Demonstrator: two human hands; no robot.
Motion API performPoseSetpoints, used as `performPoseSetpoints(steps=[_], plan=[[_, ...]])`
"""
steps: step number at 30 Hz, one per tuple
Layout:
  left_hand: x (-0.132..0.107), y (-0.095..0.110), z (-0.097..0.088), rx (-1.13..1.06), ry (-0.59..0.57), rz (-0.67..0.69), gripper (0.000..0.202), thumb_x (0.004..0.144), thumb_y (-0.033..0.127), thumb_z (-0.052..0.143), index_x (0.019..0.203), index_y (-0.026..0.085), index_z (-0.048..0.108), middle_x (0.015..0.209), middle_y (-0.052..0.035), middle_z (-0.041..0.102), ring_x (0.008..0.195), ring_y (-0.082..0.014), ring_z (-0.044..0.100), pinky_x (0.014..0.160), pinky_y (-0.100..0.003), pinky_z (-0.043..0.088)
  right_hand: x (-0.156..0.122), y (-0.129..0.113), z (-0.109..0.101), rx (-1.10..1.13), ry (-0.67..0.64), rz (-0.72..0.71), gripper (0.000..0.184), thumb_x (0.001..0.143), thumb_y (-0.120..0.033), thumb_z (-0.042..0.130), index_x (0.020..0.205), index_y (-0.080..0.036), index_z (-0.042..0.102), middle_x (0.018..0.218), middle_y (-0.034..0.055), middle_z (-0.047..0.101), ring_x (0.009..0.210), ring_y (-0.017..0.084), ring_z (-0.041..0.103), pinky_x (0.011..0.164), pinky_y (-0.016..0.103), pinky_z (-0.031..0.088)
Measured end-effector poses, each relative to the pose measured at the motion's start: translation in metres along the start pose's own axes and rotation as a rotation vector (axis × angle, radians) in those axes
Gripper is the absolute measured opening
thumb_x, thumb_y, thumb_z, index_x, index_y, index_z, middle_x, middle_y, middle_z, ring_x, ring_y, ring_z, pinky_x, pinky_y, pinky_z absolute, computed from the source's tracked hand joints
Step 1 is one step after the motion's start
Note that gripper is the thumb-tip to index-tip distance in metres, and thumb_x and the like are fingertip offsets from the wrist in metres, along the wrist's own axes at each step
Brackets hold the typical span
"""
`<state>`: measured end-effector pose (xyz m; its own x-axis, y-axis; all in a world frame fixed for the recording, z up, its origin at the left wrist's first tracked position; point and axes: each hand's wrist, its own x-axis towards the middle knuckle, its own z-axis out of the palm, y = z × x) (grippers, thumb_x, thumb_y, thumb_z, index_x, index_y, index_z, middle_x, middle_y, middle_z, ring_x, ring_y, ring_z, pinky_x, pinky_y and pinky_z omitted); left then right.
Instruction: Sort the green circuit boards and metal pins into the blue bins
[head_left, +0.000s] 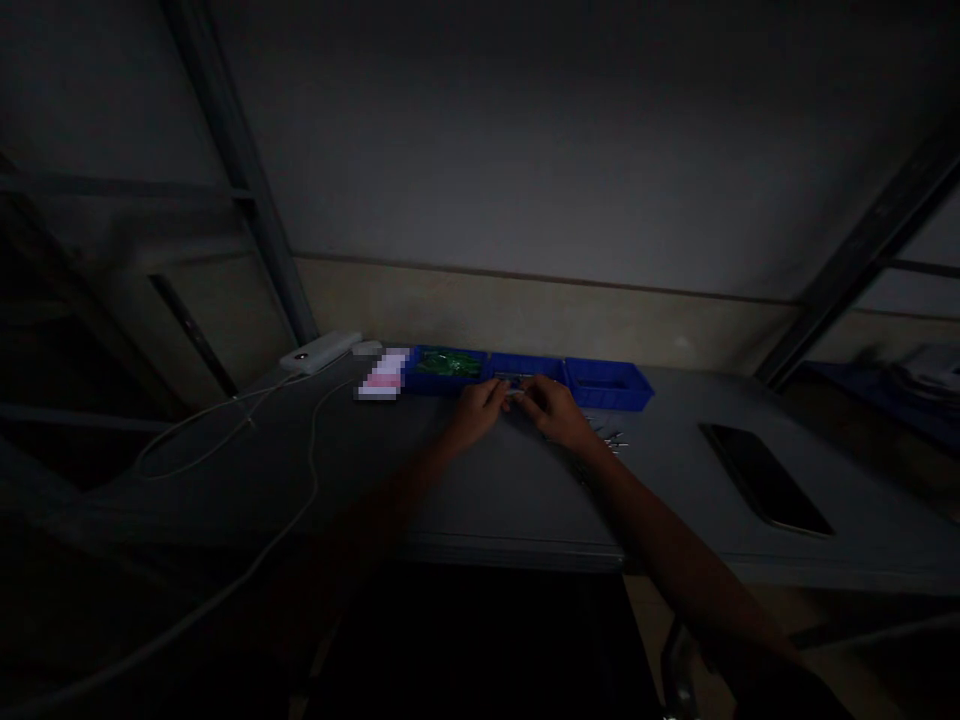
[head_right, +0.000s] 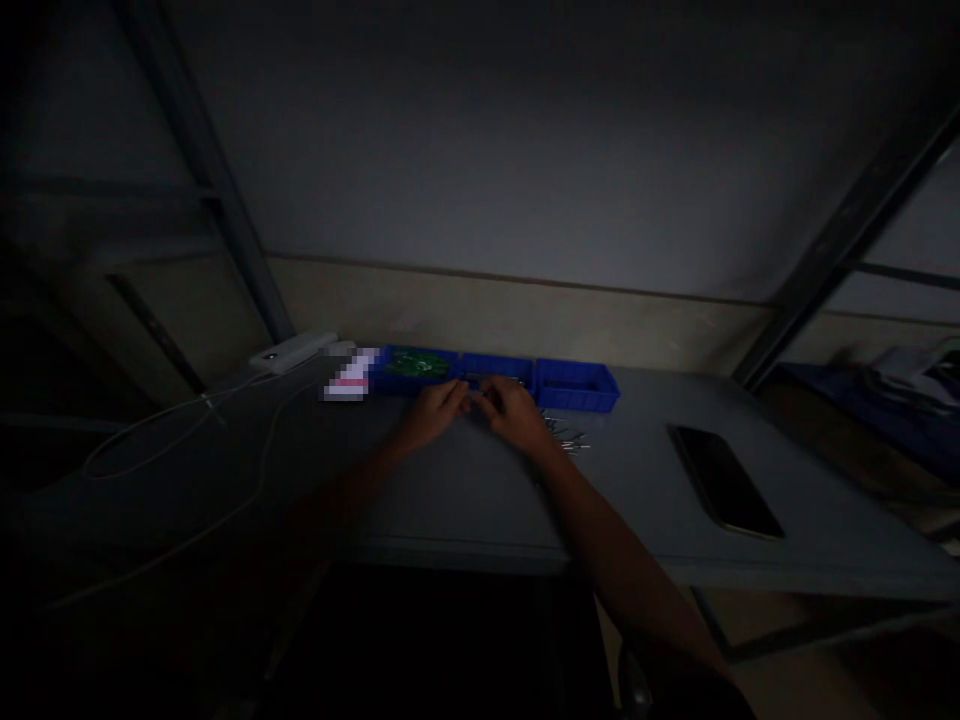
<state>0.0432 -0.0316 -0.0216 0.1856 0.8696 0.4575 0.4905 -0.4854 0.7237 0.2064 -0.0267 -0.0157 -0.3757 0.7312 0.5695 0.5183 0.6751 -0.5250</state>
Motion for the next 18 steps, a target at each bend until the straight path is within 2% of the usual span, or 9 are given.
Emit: performPoseSetpoints(steps=[3,5,7,12,14,16,18], plan=[[0.000,-0.001,0.000,-0.068,0.016,-0.002,0.028,0.089,0.035,0.036,0.086,0.016,0.056,0.071,-0.0017,0.062,0.057,-0.0117,0.054,0.058,-0.023,0.041,0.002,0.001,-0.004,-0.028,-0.001,0.013,0.028,0.088,-0.037,0.042,0.077,-0.017,0.057,0.068,0.0023,0.058,0.062,0.013,0.051,0.060,0.024,0.036],[0.000,-0.002,0.000,-0.093,0.033,0.023,0.025,0.086,0.035,0.043,0.100,0.017,0.054,0.081,-0.0034,0.064,0.061,-0.0117,0.057,0.058,-0.022,0.043,0.002,0.004,-0.007,-0.037,0.003,0.039,0.035,0.090,-0.039,0.038,0.072,-0.017,0.057,0.065,0.0024,0.058,0.060,0.013,0.051,0.058,0.024,0.035],[-0.001,-0.003,0.001,-0.079,0.040,0.066,0.029,0.081,0.033,0.052,0.105,0.018,0.052,0.088,-0.0048,0.064,0.066,-0.0124,0.059,0.061,-0.022,0.044,0.002,0.006,-0.007,-0.049,0.009,0.068,0.041,0.091,-0.043,0.035,0.067,-0.017,0.056,0.061,0.0020,0.056,0.058,0.013,0.050,0.056,0.024,0.034],[-0.001,-0.001,0.001,0.002,0.032,0.113,0.015,0.080,0.027,0.053,0.092,0.018,0.056,0.087,-0.0048,0.065,0.073,-0.0144,0.060,0.067,-0.024,0.046,0.001,0.005,0.006,-0.012,-0.045,0.097,0.048,0.091,-0.049,0.031,0.066,-0.017,0.058,0.057,0.0009,0.055,0.054,0.013,0.048,0.054,0.024,0.034],[0.000,0.000,-0.001,0.007,0.059,0.106,0.012,0.081,0.025,0.052,0.089,0.017,0.057,0.085,-0.0044,0.065,0.074,-0.0144,0.059,0.067,-0.024,0.045,0.002,0.003,0.004,0.005,-0.040,0.106,0.049,0.091,-0.049,0.030,0.069,-0.017,0.059,0.057,0.0006,0.055,0.054,0.013,0.049,0.056,0.024,0.035],[0.002,0.000,-0.004,0.009,0.103,0.087,0.012,0.081,0.025,0.051,0.087,0.016,0.057,0.080,-0.0036,0.064,0.070,-0.0137,0.058,0.066,-0.024,0.044,0.002,0.004,-0.006,0.000,0.037,0.127,0.049,0.091,-0.050,0.028,0.074,-0.017,0.061,0.060,0.0009,0.056,0.057,0.013,0.051,0.057,0.024,0.035],[0.005,-0.001,-0.008,0.028,0.143,0.070,0.013,0.083,0.027,0.049,0.084,0.016,0.057,0.075,-0.0026,0.062,0.067,-0.0133,0.056,0.064,-0.023,0.043,0.003,0.010,-0.022,-0.012,0.209,0.180,0.050,0.091,-0.052,0.026,0.081,-0.018,0.061,0.064,0.0015,0.057,0.061,0.015,0.053,0.057,0.024,0.036]])
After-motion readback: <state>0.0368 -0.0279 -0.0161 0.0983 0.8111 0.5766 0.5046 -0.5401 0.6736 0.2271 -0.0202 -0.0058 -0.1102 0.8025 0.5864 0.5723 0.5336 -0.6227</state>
